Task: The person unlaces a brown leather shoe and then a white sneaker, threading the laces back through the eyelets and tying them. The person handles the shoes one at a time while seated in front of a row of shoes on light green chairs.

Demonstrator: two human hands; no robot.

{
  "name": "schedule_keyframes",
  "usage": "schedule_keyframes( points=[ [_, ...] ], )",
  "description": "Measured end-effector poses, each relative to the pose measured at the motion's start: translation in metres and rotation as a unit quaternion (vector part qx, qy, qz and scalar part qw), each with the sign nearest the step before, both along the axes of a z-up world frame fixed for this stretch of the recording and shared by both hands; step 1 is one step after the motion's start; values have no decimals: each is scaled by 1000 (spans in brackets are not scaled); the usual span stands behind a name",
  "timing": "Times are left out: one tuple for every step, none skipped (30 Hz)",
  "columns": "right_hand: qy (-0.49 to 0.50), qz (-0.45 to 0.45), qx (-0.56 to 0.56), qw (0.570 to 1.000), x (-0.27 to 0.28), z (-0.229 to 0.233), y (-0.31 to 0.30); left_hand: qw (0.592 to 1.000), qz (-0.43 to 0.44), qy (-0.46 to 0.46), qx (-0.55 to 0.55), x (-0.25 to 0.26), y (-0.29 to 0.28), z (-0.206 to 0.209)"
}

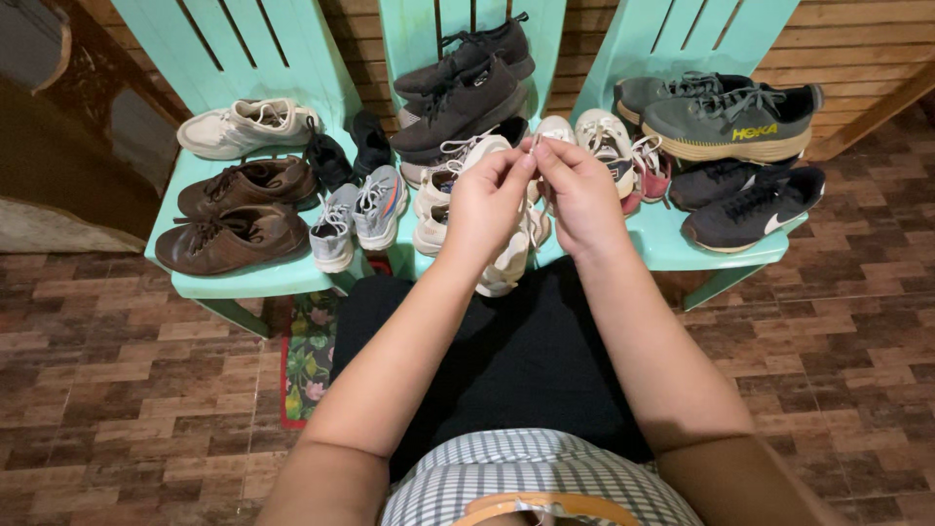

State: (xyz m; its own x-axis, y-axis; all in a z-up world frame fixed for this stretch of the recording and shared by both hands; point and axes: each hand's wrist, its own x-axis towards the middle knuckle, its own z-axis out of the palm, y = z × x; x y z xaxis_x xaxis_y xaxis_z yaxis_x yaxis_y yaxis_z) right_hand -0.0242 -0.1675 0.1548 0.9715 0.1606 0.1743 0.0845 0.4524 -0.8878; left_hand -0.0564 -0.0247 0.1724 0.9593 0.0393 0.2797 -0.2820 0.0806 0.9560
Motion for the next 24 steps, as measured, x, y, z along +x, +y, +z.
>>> schedule_keyframes(
  points=[
    [1, -6, -7, 1000, -1, 1, 1, 1000, -4, -1, -9, 0, 1, 2],
    [3, -11, -13, 1000, -3, 3, 1, 1000, -3, -2, -12, 0, 2, 3],
    [18, -1, -1, 1000, -5, 4, 1, 1000, -3, -3, -14, 0, 3, 5],
    [33, 8, 10, 999, -7, 6, 1, 1000, -2, -4, -16, 0, 3, 6],
    [48, 18, 22, 998, -8, 8, 1, 1000, -6, -5, -18, -1, 4, 7],
    [53, 17, 18, 998, -10, 10, 1, 1000, -9, -6, -19, -2, 5, 9],
    [58, 17, 13, 998, -11, 12, 2, 1000, -12, -7, -20, -3, 6, 10],
    [63, 16, 9, 998, -12, 14, 2, 1000, -4, -5, -4, -3, 6, 11],
    [73, 28, 23, 997, -12, 15, 2, 1000, 4, -3, 12, -2, 6, 11],
    [84, 40, 36, 995, -12, 17, 2, 1000, 12, -1, 27, -3, 5, 12],
    [94, 52, 50, 993, -12, 18, 2, 1000, 1, -1, 13, -2, 4, 12],
    [104, 52, 52, 992, -12, 19, 2, 1000, -11, -1, -1, -2, 4, 12],
    [114, 52, 53, 991, -12, 20, 1, 1000, -23, -1, -15, -2, 3, 12],
    [124, 52, 54, 989, -13, 21, 1, 1000, -17, -14, -6, -2, 3, 11],
    [120, 54, 55, 990, -13, 23, 1, 1000, -12, -28, 3, -1, 3, 10],
    [116, 56, 55, 990, -13, 24, 1, 999, -6, -41, 12, -1, 2, 10],
    [111, 58, 55, 991, -14, 26, 1, 998, 1, -56, 26, 0, 3, 9],
    [81, 36, -4, 996, -14, 27, 0, 997, 7, -71, 40, 1, 4, 8],
    [50, 13, -62, 997, -15, 29, 0, 995, 14, -86, 55, 1, 5, 8],
    [19, -10, -121, 992, -16, 31, -1, 992, 25, -96, 81, 0, 6, 7],
    [-40, -35, -159, 986, -17, 34, -2, 988, 36, -106, 107, 0, 7, 6],
    [-98, -59, -196, 974, -18, 36, -3, 983, 47, -117, 133, 1, 8, 5],
    [-156, -83, -233, 956, -19, 39, -5, 978, 57, -123, 157, 2, 8, 4],
    [-170, -104, -275, 941, -18, 43, -6, 973, 67, -129, 180, 5, 9, 4]
  ],
)
